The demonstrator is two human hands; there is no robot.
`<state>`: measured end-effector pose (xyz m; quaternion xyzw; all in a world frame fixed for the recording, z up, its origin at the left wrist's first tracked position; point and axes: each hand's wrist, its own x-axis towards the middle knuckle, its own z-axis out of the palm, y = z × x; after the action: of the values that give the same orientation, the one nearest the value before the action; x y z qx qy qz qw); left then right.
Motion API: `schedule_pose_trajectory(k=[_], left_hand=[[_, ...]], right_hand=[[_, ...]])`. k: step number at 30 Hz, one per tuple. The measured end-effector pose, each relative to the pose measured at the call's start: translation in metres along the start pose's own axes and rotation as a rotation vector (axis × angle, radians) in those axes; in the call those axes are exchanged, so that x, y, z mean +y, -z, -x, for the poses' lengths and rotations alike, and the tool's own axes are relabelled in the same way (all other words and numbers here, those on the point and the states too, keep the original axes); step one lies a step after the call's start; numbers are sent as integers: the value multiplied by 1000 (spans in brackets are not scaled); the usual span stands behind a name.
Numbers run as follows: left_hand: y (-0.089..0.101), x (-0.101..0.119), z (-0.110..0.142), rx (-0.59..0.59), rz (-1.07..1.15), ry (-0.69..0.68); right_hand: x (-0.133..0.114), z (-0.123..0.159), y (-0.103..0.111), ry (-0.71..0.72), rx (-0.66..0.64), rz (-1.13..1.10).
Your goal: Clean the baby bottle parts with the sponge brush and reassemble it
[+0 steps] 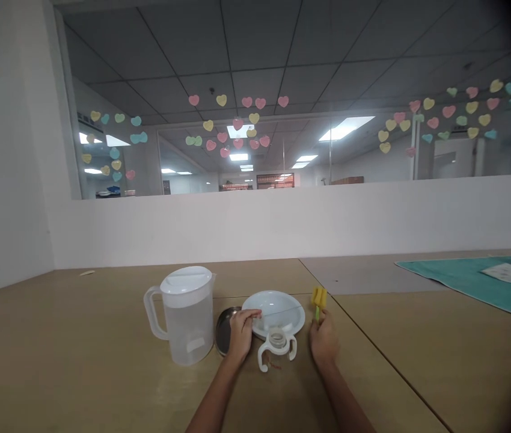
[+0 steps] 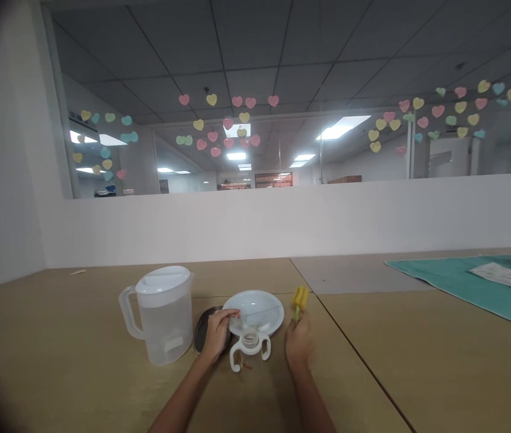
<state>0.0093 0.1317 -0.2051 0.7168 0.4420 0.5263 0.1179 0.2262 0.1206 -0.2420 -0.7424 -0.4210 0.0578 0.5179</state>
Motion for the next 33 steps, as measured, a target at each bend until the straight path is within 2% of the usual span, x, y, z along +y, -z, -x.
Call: schedule_pose_trajectory(k=[2,5,7,10,15,17,21,28,33], left_hand=[[-4,-7,2,54,82,0],[-6,-12,5,90,162,17],[-6,-11,8,99,173,24],[-3,-9,12,150,125,24],[-2,-6,16,169,27,-32],[-2,-4,17,168,-19,-42],[-1,0,20,181,-91,-50],[-5,1,21,182,-61,0],[-5,2,21,184,-78,-2]], right_hand=[[-4,2,2,-35,44,11],[-10,7,4,-13,135,-8],[-11,11,3,61,183,-17],[-7,14,0,269,211,-50],[3,12,-1,505,122,-94],[6,11,-1,543,65,-94],[7,13,1,529,-14,-74],[0,19,7,713,-6,-56],[0,19,11,706,23,-8]])
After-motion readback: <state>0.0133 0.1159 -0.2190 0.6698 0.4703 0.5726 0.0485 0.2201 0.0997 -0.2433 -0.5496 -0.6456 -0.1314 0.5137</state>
